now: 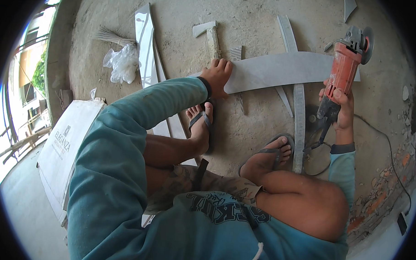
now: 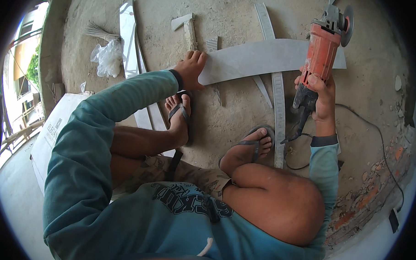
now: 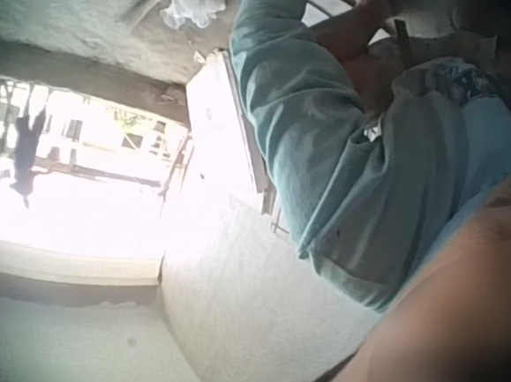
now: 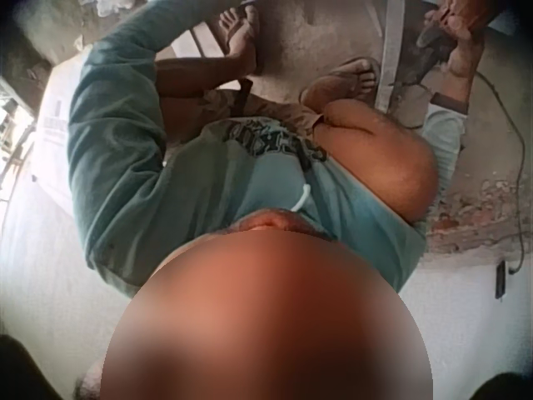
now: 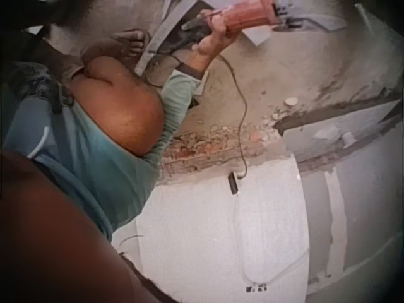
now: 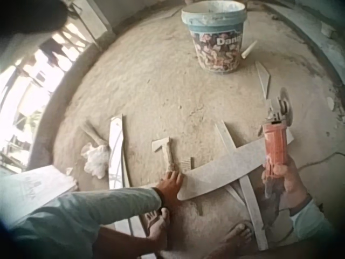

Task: Cutting a piece of tile using a hand-held angle grinder.

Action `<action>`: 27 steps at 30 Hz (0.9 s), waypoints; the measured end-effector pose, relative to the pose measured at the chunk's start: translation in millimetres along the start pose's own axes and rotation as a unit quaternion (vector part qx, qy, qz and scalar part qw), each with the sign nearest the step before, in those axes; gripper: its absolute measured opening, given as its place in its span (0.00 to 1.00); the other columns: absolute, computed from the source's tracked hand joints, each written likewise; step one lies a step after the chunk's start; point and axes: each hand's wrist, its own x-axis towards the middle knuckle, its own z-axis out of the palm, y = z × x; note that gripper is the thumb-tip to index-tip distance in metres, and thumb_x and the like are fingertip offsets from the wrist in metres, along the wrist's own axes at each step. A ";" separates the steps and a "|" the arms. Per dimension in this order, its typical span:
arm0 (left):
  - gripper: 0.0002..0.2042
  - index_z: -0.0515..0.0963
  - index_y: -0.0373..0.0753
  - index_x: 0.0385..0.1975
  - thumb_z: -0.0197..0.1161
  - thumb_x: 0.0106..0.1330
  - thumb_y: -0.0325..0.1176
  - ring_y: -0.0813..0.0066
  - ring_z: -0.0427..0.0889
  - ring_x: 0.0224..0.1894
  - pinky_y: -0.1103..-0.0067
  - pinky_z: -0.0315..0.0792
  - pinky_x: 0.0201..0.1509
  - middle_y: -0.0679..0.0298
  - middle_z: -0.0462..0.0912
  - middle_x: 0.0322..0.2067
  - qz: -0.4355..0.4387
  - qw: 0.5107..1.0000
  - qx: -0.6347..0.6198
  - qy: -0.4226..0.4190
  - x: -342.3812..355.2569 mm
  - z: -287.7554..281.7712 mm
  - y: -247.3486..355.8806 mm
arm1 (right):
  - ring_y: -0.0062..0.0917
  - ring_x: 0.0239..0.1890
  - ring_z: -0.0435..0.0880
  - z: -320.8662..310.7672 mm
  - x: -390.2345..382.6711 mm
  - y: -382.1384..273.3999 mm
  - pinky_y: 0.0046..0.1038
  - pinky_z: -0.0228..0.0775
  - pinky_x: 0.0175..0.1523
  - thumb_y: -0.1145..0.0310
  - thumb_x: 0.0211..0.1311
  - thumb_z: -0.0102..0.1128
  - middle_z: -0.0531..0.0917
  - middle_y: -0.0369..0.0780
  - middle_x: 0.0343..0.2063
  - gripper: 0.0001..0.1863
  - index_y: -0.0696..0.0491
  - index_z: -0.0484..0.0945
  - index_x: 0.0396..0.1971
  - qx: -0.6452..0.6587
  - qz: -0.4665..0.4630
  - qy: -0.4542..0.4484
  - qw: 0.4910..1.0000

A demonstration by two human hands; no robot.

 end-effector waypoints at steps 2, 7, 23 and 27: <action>0.52 0.59 0.33 0.60 0.82 0.31 0.42 0.50 0.67 0.60 0.54 0.79 0.48 0.52 0.66 0.56 -0.002 1.000 0.000 0.007 -0.5 1.4 -0.7 | 0.26 0.34 0.83 -2.6 -1.0 -3.5 0.28 0.78 0.39 0.54 0.52 0.64 0.80 0.44 0.41 0.31 0.60 0.72 0.51 -0.006 0.001 -0.004 1.000; 0.52 0.57 0.32 0.61 0.81 0.34 0.42 0.47 0.65 0.62 0.54 0.75 0.53 0.50 0.65 0.57 -0.020 0.999 0.002 -0.030 -5.8 -0.1 2.8 | 0.26 0.35 0.83 1.2 -7.1 -5.1 0.29 0.78 0.39 0.54 0.52 0.65 0.80 0.45 0.42 0.32 0.60 0.71 0.52 -0.011 0.003 -0.013 1.000; 0.57 0.58 0.30 0.63 0.79 0.34 0.58 0.48 0.59 0.66 0.50 0.65 0.60 0.50 0.62 0.60 -0.002 0.999 0.036 -0.035 -21.5 10.9 -4.2 | 0.26 0.32 0.84 4.1 -12.9 -7.3 0.28 0.79 0.37 0.57 0.52 0.65 0.81 0.43 0.39 0.29 0.60 0.73 0.51 -0.005 0.012 -0.008 1.000; 0.52 0.59 0.29 0.63 0.65 0.49 0.69 0.47 0.61 0.66 0.57 0.52 0.69 0.46 0.63 0.60 0.007 0.996 -0.043 0.072 8.4 10.7 29.7 | 0.26 0.31 0.83 4.8 -20.8 -7.6 0.29 0.78 0.37 0.58 0.52 0.65 0.80 0.42 0.37 0.28 0.59 0.73 0.50 0.004 0.007 0.014 1.000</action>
